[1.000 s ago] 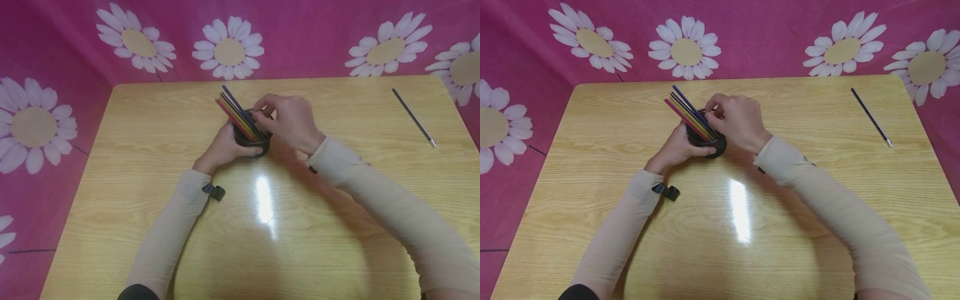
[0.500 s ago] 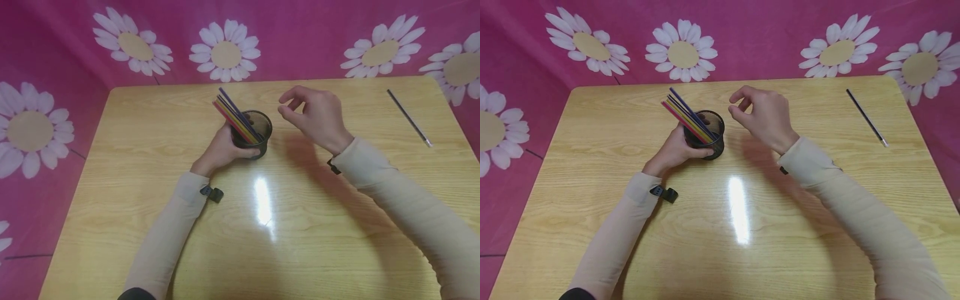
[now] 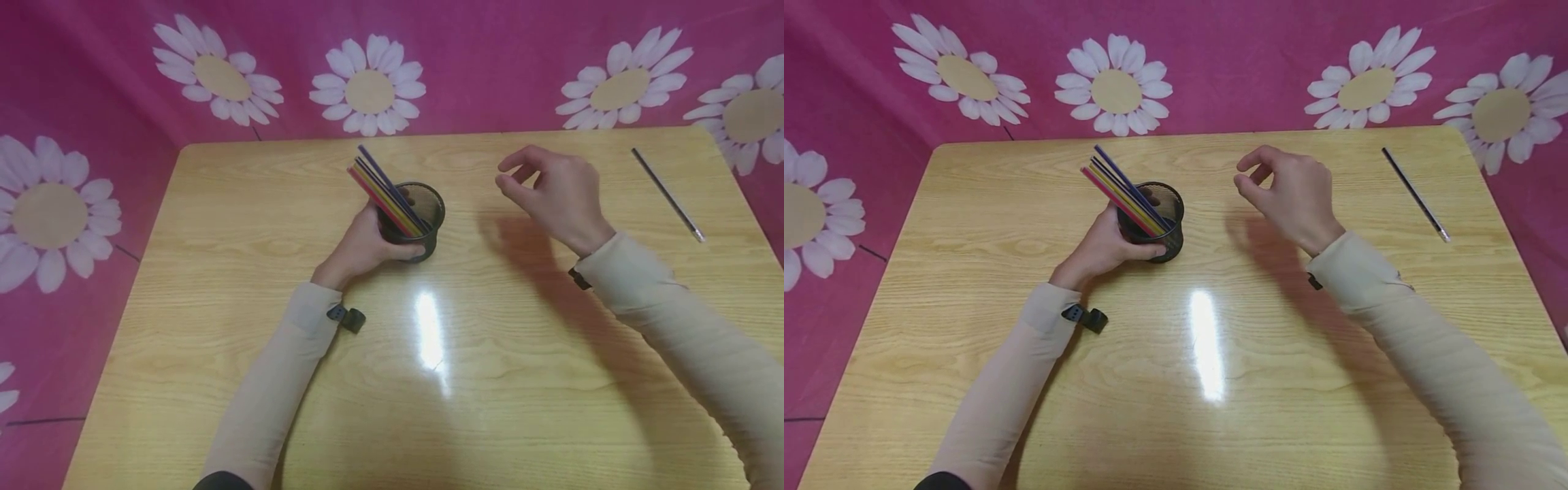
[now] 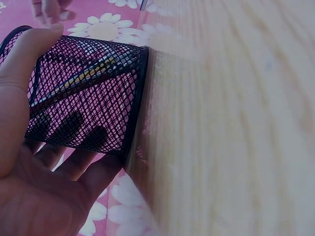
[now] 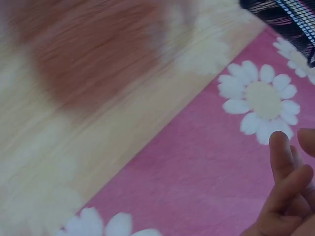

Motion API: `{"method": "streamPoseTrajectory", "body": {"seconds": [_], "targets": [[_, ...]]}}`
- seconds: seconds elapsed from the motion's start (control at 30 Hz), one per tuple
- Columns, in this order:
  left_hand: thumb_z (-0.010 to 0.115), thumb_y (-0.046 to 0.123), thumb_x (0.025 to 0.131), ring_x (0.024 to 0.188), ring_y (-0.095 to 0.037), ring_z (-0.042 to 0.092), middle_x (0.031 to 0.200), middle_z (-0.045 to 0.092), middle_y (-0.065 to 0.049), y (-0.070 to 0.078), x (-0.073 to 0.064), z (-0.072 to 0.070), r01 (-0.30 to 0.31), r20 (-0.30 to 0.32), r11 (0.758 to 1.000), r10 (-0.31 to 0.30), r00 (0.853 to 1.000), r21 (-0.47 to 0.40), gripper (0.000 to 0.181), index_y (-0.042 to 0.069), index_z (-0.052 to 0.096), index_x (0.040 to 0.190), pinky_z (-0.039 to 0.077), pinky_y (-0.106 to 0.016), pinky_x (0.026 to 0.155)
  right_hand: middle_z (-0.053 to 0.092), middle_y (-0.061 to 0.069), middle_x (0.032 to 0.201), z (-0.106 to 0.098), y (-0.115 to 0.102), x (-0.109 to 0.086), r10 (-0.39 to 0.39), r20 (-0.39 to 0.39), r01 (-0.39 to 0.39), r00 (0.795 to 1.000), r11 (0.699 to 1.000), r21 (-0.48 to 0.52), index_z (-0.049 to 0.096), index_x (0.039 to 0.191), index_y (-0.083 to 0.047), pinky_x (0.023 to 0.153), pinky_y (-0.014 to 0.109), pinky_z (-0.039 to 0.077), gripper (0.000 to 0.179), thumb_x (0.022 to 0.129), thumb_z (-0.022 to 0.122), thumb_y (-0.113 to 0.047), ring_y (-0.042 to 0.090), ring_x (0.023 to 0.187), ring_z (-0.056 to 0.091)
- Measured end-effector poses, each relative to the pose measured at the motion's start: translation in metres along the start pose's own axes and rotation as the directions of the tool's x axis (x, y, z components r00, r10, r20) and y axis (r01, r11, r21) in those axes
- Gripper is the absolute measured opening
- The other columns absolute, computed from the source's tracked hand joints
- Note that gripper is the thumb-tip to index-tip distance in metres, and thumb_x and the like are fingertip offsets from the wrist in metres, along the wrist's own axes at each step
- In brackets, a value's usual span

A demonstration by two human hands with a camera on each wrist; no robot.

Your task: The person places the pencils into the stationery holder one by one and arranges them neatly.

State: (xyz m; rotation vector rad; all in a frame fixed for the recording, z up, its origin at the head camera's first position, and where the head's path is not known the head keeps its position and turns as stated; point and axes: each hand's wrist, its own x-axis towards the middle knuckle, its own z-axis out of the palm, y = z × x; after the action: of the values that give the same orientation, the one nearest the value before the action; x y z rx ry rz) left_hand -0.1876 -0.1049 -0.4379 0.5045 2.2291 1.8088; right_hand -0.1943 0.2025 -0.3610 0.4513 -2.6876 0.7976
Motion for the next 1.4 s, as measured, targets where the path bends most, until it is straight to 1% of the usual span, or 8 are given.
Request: {"method": "streamPoseTrajectory", "body": {"seconds": [0.27, 0.47, 0.6, 0.73, 0.87, 1.07, 1.3, 1.4], "targets": [[0.098, 0.004, 0.077, 0.134, -0.021, 0.059, 0.144, 0.062, -0.012, 0.003, -0.001, 0.0, 0.0, -0.008, 1.0, 0.0, 1.0, 0.016, 0.096, 0.003, 0.045, 0.156, 0.04, -0.03, 0.12, 0.081, 0.011, 0.094, -0.011, 0.032, -0.008, 0.059, 0.001, -0.058, 0.998, 0.997, -0.057, 0.081, 0.112, -0.01, 0.059, 0.029, 0.036, 0.022, 0.102, 0.075, -0.028, 0.009, 0.058, 0.057], [0.097, 0.003, 0.077, 0.132, -0.021, 0.06, 0.142, 0.063, -0.011, 0.002, 0.0, 0.0, -0.014, 0.001, 1.0, 0.014, 1.0, 0.013, 0.094, 0.002, 0.045, 0.156, 0.041, -0.031, 0.12, 0.081, 0.014, 0.098, -0.019, 0.054, -0.012, 0.11, -0.002, -0.11, 0.994, 0.991, -0.07, 0.08, 0.115, -0.01, 0.061, 0.027, 0.034, 0.025, 0.102, 0.075, -0.03, -0.012, 0.057, 0.046], [0.097, 0.002, 0.078, 0.13, -0.02, 0.061, 0.14, 0.064, -0.011, 0.001, 0.0, 0.001, -0.024, 0.004, 1.0, 0.024, 1.0, 0.003, 0.094, 0.001, 0.045, 0.156, 0.042, -0.032, 0.12, 0.08, 0.019, 0.099, -0.023, 0.069, -0.015, 0.124, -0.012, -0.125, 0.992, 0.989, -0.073, 0.08, 0.115, -0.007, 0.068, 0.036, 0.035, 0.026, 0.102, 0.074, -0.029, -0.023, 0.057, 0.037], [0.097, 0.002, 0.078, 0.131, -0.02, 0.06, 0.141, 0.064, -0.013, 0.001, 0.0, 0.001, -0.026, 0.0, 1.0, 0.026, 1.0, 0.001, 0.095, 0.001, 0.045, 0.157, 0.041, -0.033, 0.12, 0.079, 0.023, 0.102, -0.029, 0.084, -0.019, 0.152, -0.012, -0.153, 0.988, 0.984, -0.086, 0.079, 0.116, -0.004, 0.071, 0.046, 0.036, 0.028, 0.102, 0.073, -0.028, -0.024, 0.057, 0.034], [0.097, 0.002, 0.078, 0.131, -0.02, 0.06, 0.142, 0.063, -0.014, 0.002, -0.001, 0.0, -0.026, 0.0, 1.0, 0.026, 1.0, 0.001, 0.095, 0.0, 0.044, 0.157, 0.041, -0.033, 0.12, 0.078, 0.025, 0.108, -0.037, 0.099, -0.023, 0.231, 0.025, -0.227, 0.973, 0.966, -0.125, 0.077, 0.121, -0.004, 0.072, 0.048, 0.034, 0.033, 0.103, 0.069, -0.031, -0.013, 0.058, 0.041], [0.097, 0.003, 0.078, 0.133, -0.02, 0.059, 0.143, 0.063, -0.012, 0.002, -0.001, 0.0, -0.02, -0.003, 1.0, 0.02, 1.0, 0.017, 0.096, 0.001, 0.044, 0.157, 0.039, -0.032, 0.121, 0.076, 0.026, 0.113, -0.047, 0.119, -0.025, 0.318, 0.059, -0.301, 0.946, 0.933, -0.197, 0.075, 0.125, -0.003, 0.072, 0.047, 0.035, 0.038, 0.105, 0.065, -0.034, 0.03, 0.073, 0.059], [0.098, 0.005, 0.077, 0.135, -0.02, 0.058, 0.144, 0.062, -0.012, 0.001, -0.001, 0.0, -0.012, 0.001, 0.999, 0.012, 1.0, 0.03, 0.098, 0.003, 0.043, 0.158, 0.038, -0.031, 0.122, 0.074, 0.029, 0.118, -0.055, 0.139, -0.03, 0.385, 0.065, -0.361, 0.92, 0.902, -0.237, 0.073, 0.128, 0.0, 0.075, 0.049, 0.034, 0.042, 0.106, 0.061, -0.035, 0.044, 0.092, 0.062], [0.097, 0.004, 0.078, 0.135, -0.02, 0.058, 0.144, 0.062, -0.012, 0.002, -0.001, 0.0, -0.015, 0.004, 1.0, 0.015, 1.0, 0.026, 0.097, 0.003, 0.043, 0.158, 0.039, -0.032, 0.122, 0.073, 0.031, 0.119, -0.06, 0.146, -0.032, 0.394, 0.059, -0.369, 0.917, 0.896, -0.247, 0.071, 0.128, 0.001, 0.074, 0.05, 0.033, 0.042, 0.106, 0.061, -0.033, 0.046, 0.094, 0.062]]}}
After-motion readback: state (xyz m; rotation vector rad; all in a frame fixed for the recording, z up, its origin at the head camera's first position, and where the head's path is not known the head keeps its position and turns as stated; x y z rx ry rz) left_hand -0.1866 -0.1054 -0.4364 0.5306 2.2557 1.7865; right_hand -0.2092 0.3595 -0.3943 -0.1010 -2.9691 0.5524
